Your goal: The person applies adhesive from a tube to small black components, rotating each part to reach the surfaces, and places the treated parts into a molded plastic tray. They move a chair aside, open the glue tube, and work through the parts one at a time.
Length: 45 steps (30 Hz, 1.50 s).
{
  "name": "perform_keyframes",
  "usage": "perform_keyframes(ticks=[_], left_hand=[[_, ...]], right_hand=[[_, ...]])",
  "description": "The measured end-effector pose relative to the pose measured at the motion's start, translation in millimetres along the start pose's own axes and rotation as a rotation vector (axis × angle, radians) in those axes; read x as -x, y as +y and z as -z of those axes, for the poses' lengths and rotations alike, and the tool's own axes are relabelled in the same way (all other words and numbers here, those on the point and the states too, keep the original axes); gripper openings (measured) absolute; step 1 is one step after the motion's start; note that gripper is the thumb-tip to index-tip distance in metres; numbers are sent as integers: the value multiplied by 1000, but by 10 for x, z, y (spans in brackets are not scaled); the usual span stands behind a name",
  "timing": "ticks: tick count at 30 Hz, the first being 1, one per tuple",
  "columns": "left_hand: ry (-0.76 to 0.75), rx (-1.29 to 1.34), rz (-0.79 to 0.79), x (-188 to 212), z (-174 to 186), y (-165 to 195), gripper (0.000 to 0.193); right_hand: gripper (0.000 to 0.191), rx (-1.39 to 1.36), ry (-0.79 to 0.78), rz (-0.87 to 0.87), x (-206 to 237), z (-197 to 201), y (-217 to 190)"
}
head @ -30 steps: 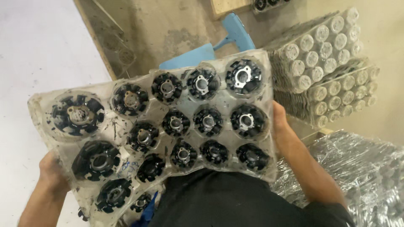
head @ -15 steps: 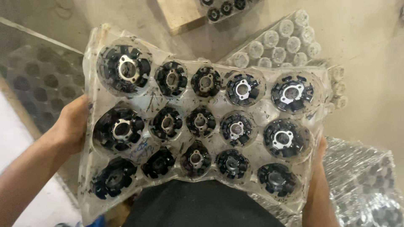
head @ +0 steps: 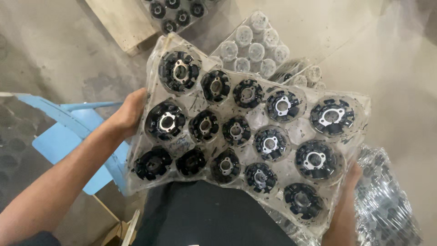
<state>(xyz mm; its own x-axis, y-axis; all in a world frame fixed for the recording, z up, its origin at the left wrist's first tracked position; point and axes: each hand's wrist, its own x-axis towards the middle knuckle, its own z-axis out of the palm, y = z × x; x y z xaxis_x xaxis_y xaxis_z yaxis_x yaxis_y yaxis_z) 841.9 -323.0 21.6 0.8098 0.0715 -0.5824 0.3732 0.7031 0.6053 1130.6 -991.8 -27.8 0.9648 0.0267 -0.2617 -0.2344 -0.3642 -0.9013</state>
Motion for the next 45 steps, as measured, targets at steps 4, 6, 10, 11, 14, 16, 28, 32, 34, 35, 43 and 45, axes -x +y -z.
perform_keyframes(ticks=[4, 6, 10, 11, 14, 16, 28, 32, 34, 35, 43, 45], left_hand=[[-14, 14, 27, -538, -121, 192, 55], [-66, 61, -9, -761, -14, 359, 55], [3, 51, 40, -1268, 303, 723, 56], [-12, 51, 41, -1397, 420, 827, 55], [-38, 50, 74, -1905, 844, 1253, 55], [-9, 66, 146, -2298, 1213, 1570, 55], [252, -279, 264, -4472, 3454, 3123, 54], [326, -517, 250, -5242, 3752, 3463, 51], [373, -616, 332, -5625, 3853, 3610, 51], [361, -679, 295, -5809, 3905, 3652, 51], [225, -727, 270, -7078, 4266, 3848, 51], [246, -678, 298, -7381, 4387, 3875, 51]], right_hand=[[41, -158, -64, -7, -458, -239, -153], [37, -154, -57, -23, -612, -561, -241], [47, -353, -103, -214, -980, -1224, -401], [48, -360, -112, -215, -1029, -1400, -411], [51, -338, -84, -215, -1272, -2045, -473], [58, -323, -54, -237, -1428, -2584, -547], [112, -673, -388, -658, -1873, -7021, -881], [103, -887, -440, -630, -2297, -8290, -874], [85, -893, -319, -610, -2580, -8834, -831], [76, -895, -263, -595, -2724, -9077, -823], [70, -995, -116, -774, -3541, -10102, -414], [69, -989, -74, -795, -3696, -10267, -288]])
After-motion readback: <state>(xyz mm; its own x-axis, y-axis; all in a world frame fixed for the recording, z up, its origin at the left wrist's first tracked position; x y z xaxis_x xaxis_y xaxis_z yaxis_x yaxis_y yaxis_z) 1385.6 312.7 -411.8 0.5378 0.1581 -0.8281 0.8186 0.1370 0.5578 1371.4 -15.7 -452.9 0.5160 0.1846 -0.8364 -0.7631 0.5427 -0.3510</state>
